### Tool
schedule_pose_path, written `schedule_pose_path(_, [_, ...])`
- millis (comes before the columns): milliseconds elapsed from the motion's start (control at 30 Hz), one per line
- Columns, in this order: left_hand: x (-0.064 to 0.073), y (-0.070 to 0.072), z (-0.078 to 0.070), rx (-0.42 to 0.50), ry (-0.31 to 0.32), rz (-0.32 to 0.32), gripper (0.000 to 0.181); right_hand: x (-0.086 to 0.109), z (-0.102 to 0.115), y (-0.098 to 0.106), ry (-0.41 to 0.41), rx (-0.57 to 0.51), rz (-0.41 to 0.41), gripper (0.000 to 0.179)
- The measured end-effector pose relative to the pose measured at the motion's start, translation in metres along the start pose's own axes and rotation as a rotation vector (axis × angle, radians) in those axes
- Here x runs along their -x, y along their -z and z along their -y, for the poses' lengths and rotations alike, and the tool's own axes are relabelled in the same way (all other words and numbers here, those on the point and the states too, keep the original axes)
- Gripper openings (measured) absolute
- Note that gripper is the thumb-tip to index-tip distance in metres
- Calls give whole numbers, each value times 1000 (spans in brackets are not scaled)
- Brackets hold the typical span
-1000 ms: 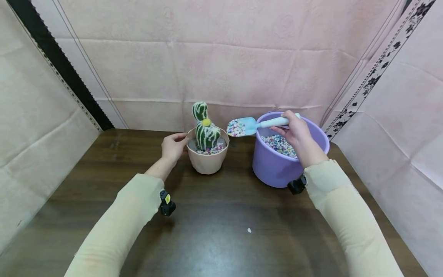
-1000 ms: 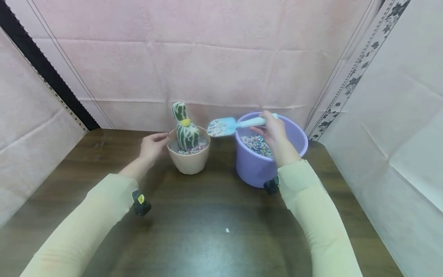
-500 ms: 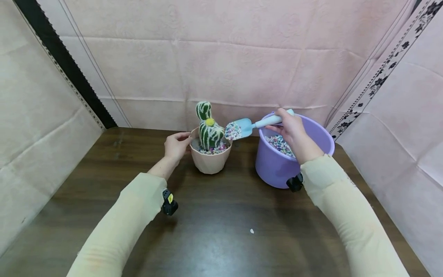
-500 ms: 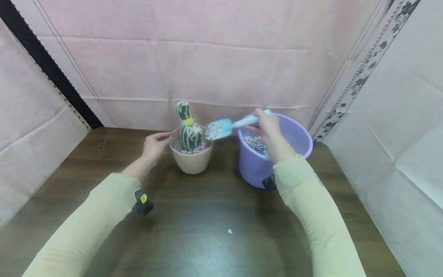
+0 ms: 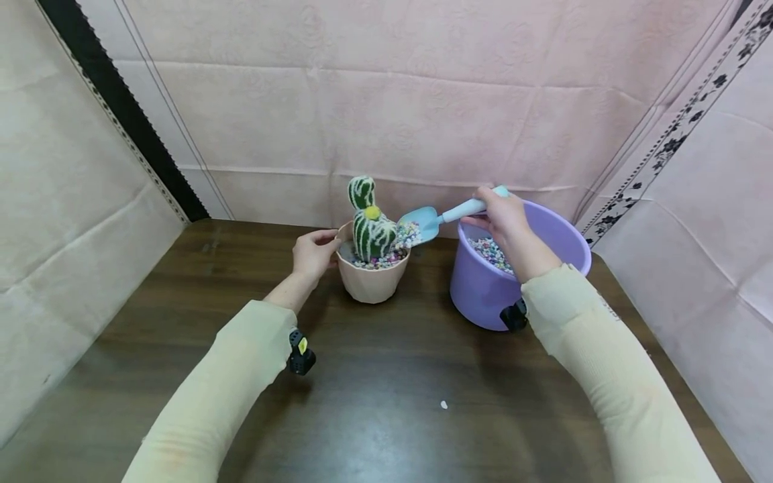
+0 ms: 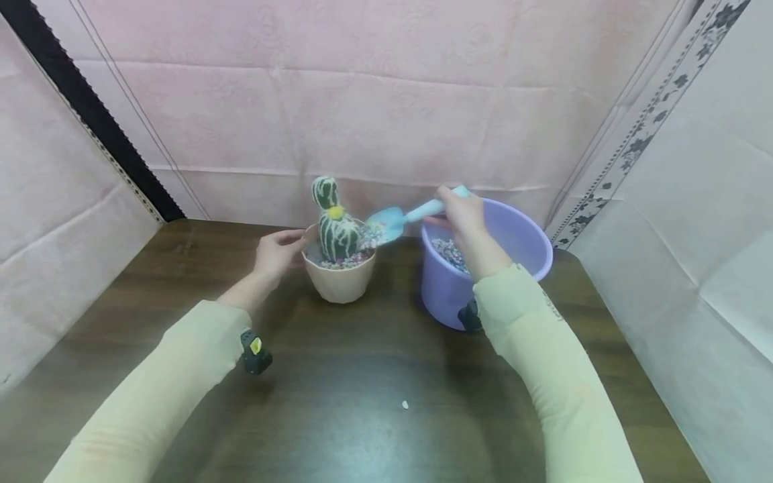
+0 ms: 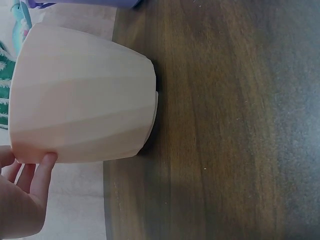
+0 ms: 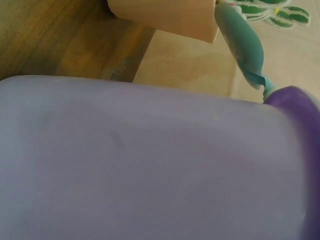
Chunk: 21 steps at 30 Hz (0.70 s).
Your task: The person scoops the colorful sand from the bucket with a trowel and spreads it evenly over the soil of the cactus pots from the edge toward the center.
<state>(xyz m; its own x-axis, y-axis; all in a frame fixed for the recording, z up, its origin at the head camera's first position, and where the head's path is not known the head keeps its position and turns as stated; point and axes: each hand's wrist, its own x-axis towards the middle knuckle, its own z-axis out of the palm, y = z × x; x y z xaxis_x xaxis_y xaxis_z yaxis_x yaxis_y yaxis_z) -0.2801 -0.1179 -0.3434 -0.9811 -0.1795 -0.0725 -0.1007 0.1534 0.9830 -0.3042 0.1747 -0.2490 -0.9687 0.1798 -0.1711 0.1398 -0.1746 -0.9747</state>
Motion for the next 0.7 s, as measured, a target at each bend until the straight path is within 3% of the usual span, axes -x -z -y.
schedule_pose_path(467, [-3, -1, 1, -25, -12, -19, 32, 7, 5, -15, 184, 143, 17, 11])
schedule_pose_path(700, [-3, 0, 2, -51, -14, -24, 33, 11, 8, -23, 360, 224, 34, 14])
